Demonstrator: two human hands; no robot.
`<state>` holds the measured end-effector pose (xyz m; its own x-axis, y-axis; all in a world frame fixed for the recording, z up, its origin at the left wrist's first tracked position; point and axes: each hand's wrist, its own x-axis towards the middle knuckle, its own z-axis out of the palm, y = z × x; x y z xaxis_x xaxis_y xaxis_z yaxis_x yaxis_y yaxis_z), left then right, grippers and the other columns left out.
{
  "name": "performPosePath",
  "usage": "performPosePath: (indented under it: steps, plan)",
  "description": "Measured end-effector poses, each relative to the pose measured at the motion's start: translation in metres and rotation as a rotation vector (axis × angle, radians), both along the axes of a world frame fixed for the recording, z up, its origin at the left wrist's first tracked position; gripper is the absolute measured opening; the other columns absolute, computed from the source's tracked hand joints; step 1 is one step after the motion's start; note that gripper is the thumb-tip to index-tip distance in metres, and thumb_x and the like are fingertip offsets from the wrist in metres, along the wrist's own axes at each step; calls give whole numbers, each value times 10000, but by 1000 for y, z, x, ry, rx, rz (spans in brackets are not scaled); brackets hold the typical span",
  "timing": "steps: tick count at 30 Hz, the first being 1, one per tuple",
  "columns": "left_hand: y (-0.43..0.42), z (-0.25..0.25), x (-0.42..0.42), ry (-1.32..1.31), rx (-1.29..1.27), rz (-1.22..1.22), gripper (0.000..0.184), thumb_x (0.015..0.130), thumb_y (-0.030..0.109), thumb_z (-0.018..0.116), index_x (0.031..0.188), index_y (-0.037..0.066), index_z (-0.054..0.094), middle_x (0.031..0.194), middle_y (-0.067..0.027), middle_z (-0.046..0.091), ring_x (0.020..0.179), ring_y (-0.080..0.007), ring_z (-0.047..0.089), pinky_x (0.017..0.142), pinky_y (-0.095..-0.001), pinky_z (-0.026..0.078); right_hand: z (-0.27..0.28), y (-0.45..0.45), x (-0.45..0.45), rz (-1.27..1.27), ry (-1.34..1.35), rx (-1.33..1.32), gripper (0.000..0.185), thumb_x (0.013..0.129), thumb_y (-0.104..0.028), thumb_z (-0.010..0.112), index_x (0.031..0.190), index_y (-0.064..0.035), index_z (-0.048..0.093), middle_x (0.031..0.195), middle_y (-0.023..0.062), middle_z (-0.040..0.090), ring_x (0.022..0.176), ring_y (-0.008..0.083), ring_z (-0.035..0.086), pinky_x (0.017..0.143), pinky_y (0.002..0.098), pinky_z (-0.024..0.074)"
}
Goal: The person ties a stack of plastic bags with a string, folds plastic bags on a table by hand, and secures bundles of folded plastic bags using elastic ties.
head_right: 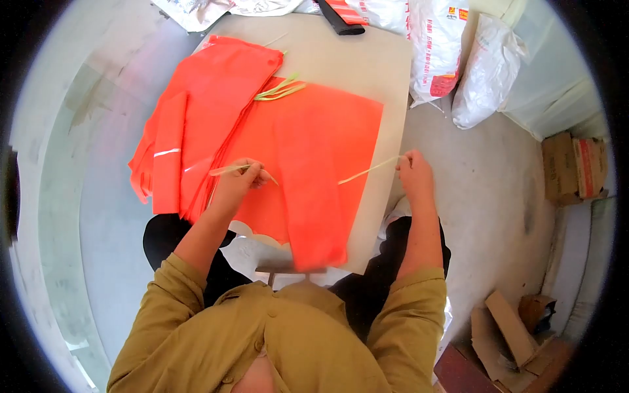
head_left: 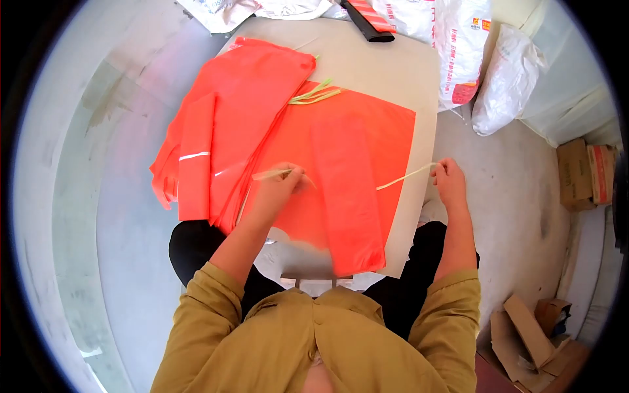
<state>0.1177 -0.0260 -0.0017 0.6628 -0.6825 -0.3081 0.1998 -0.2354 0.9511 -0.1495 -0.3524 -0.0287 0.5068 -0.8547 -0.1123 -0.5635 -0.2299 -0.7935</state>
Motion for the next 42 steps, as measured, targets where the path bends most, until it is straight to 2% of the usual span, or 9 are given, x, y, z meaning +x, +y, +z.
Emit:
performPosePath:
  steps: [5, 11, 17, 20, 23, 26, 29, 36, 42]
  plan:
    - [-15, -4, -8, -479, -54, -183, 153, 987, 135, 664, 919, 5, 707, 911, -42, 706, 798, -111, 630, 712, -266, 506, 66, 46, 28, -42, -513, 527, 147, 1035, -203, 481, 1026, -81, 563, 1013, 72, 733, 777, 109, 660, 668, 254, 484]
    - [-49, 30, -37, -718, -28, -424, 100, 922, 82, 699, 875, -5, 713, 968, -86, 674, 822, -162, 640, 726, -291, 509, 92, 90, 72, 222, -544, 470, 118, 1030, -173, 510, 1005, -69, 557, 1029, 80, 722, 847, 120, 674, 705, 257, 501]
    - [-77, -8, -47, -800, -403, -581, 129, 895, 72, 719, 1010, 28, 757, 1098, -133, 654, 842, -274, 644, 775, -380, 525, 100, 119, 93, 672, -247, 131, 112, 1015, -112, 548, 1032, -21, 611, 991, 40, 695, 846, 101, 635, 736, 273, 508]
    - [-82, -17, -65, -378, -496, -415, 148, 921, 68, 681, 1047, 35, 751, 1010, -136, 673, 873, -298, 637, 803, -395, 516, 94, 120, 87, 681, -377, 385, 120, 1004, -95, 555, 1082, -23, 612, 1040, 38, 691, 880, 81, 608, 758, 270, 508]
    - [-75, 3, -61, -563, -226, -451, 130, 943, 88, 653, 1019, 24, 737, 896, -146, 675, 849, -318, 636, 767, -406, 511, 73, 115, 77, 221, -608, 432, 137, 991, -58, 555, 1118, -28, 598, 1100, 46, 683, 916, 95, 605, 791, 276, 513]
    - [-74, -3, -62, -758, -149, -294, 173, 984, 139, 612, 922, 15, 716, 823, -126, 690, 812, -286, 648, 709, -393, 513, 21, 123, 70, 190, -528, 346, 163, 961, -28, 587, 1123, -39, 587, 1097, 56, 679, 938, 140, 623, 819, 294, 518]
    - [-76, 11, -65, -856, -33, -278, 250, 1002, 191, 569, 881, 19, 703, 835, -162, 690, 776, -360, 661, 687, -459, 508, 10, 145, 65, 315, -381, 32, 231, 899, 7, 636, 1117, -47, 581, 1048, 77, 673, 949, 198, 638, 838, 318, 519]
    - [-80, 41, -69, -1006, 507, -653, 365, 1019, 283, 469, 848, 39, 681, 841, -176, 694, 804, -390, 668, 696, -518, 513, 24, 151, 71, 376, -339, -623, 190, 801, 52, 663, 970, -33, 653, 992, 95, 685, 959, 309, 616, 809, 391, 529]
    - [-73, 28, -58, -1086, 350, -634, 305, 993, 277, 527, 878, 33, 670, 838, -187, 678, 806, -395, 658, 703, -505, 513, 20, 142, 66, 459, -269, -485, 100, 814, -21, 675, 904, -63, 671, 939, 105, 649, 921, 343, 594, 816, 421, 502]
